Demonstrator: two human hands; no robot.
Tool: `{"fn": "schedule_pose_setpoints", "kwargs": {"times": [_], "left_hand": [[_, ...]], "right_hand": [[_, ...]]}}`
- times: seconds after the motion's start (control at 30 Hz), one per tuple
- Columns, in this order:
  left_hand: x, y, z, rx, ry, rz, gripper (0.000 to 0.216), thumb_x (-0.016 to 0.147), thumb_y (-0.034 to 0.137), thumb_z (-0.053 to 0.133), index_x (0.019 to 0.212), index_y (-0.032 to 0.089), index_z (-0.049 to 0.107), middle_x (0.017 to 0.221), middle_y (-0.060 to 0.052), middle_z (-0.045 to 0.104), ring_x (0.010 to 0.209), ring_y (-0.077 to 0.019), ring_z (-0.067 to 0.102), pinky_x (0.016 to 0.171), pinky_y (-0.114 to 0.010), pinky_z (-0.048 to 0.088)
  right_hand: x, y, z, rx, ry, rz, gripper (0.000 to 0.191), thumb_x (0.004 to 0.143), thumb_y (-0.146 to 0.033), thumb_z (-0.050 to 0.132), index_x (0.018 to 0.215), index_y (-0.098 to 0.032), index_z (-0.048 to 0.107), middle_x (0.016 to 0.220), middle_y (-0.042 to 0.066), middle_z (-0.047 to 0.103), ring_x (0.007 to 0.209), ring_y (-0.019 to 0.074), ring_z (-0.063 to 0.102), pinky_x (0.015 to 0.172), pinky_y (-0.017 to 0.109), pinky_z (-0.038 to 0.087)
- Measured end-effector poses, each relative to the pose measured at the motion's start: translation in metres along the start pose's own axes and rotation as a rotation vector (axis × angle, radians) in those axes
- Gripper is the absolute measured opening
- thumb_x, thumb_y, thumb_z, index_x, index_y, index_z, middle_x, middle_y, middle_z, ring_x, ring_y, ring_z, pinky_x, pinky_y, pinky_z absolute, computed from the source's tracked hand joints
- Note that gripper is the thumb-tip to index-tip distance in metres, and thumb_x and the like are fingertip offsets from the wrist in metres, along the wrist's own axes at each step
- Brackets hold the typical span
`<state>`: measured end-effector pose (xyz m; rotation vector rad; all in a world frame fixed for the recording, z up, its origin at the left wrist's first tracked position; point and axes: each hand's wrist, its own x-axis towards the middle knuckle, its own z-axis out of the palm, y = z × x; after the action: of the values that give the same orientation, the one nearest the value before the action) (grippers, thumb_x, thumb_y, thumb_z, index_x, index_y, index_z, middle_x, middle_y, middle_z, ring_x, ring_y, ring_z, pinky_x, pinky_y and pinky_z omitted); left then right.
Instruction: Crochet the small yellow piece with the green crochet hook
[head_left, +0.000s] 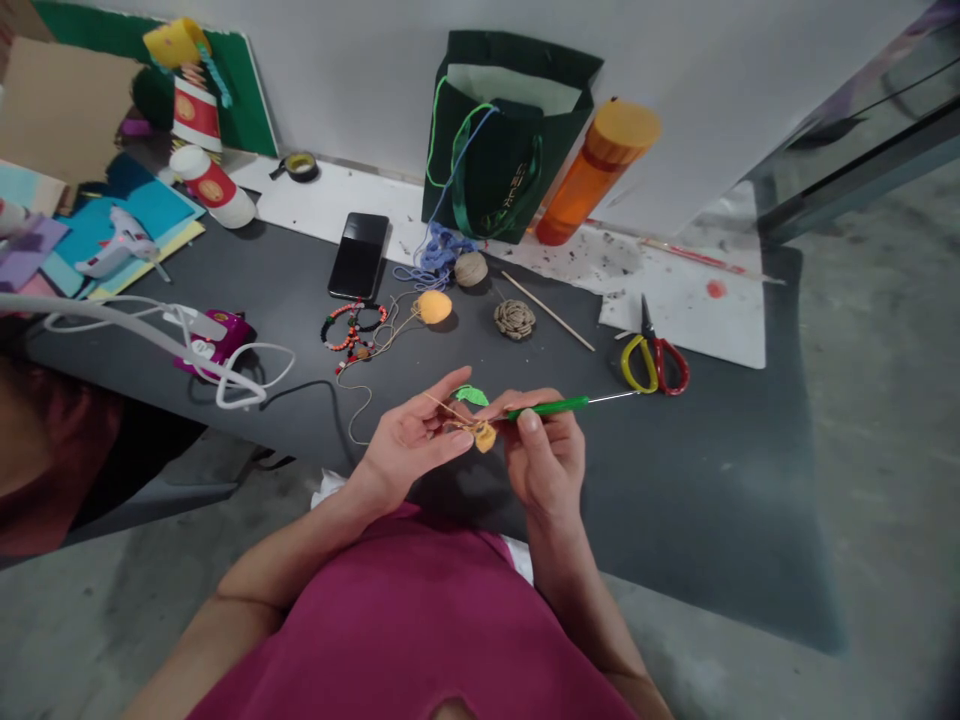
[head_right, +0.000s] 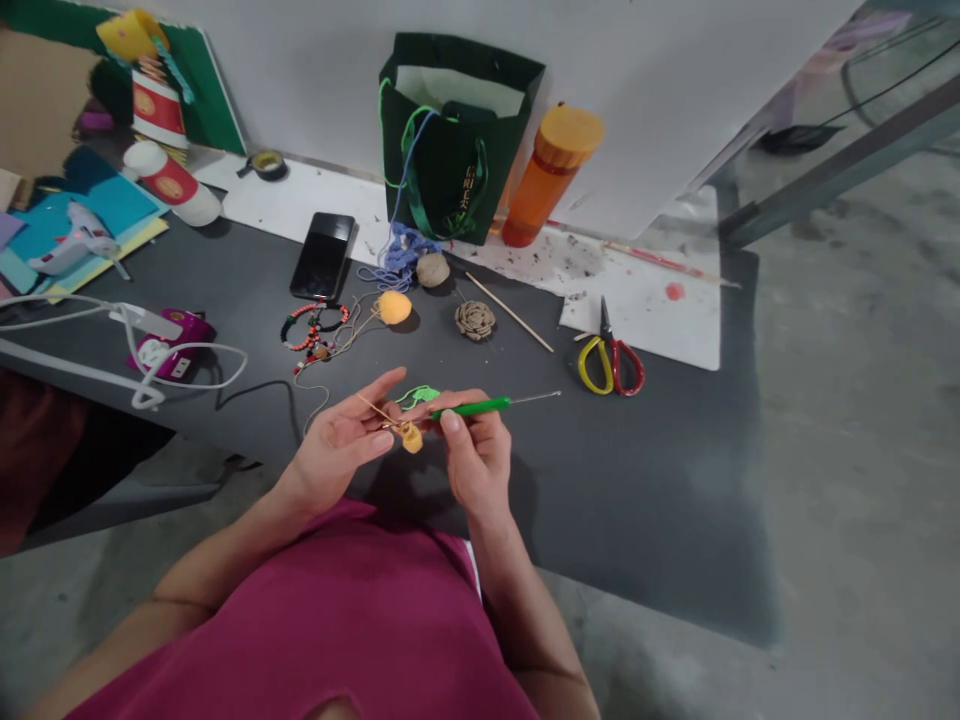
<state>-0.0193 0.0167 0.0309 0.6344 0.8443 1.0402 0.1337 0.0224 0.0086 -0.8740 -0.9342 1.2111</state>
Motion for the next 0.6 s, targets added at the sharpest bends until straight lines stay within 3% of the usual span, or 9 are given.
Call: {"fn": "schedule_pose_setpoints", "kwargs": {"times": [0.2,0.37,0.53,0.6], "left_hand": [[0.002,-0.003,0.003,0.041,0.063,0.056,0.063,0.075,0.032,0.088,0.134,0.022,0.070,0.079,0.002,0.067,0.073,-0.0092,0.061,0.075,-0.022,0.052],[0.002,-0.007,0.002,0.203,0.076,0.190,0.060,0.083,0.037,0.082,0.138,0.021,0.067,0.073,0.002,0.064,0.067,-0.0090,0.055,0.067,-0.021,0.051],[0.001,-0.010,0.001,0.315,0.152,0.382,0.053,0.088,0.036,0.076,0.139,0.025,0.066,0.076,0.002,0.068,0.069,-0.0093,0.059,0.072,-0.021,0.054],[0.001,-0.010,0.000,0.371,0.176,0.470,0.049,0.091,0.034,0.073,0.139,0.027,0.066,0.079,0.001,0.072,0.069,-0.0094,0.061,0.074,-0.021,0.055]], "right_hand": [[-0.005,0.008,-0.003,-0.031,-0.108,-0.020,0.007,0.096,-0.031,0.065,0.098,-0.028,0.071,0.091,0.000,0.077,0.086,0.0162,0.073,0.080,0.033,0.059],[-0.009,0.009,0.001,-0.111,-0.083,-0.020,0.010,0.096,-0.036,0.065,0.098,-0.028,0.071,0.090,0.001,0.076,0.086,0.0173,0.072,0.080,0.033,0.058],[-0.012,0.007,0.012,-0.126,-0.038,0.038,0.042,0.081,-0.050,0.080,0.114,-0.030,0.063,0.103,0.003,0.073,0.089,0.0179,0.070,0.077,0.033,0.059],[-0.011,0.008,0.014,-0.141,-0.040,0.140,0.044,0.075,-0.049,0.085,0.108,-0.028,0.064,0.097,0.002,0.072,0.083,0.0163,0.069,0.073,0.031,0.058]]}}
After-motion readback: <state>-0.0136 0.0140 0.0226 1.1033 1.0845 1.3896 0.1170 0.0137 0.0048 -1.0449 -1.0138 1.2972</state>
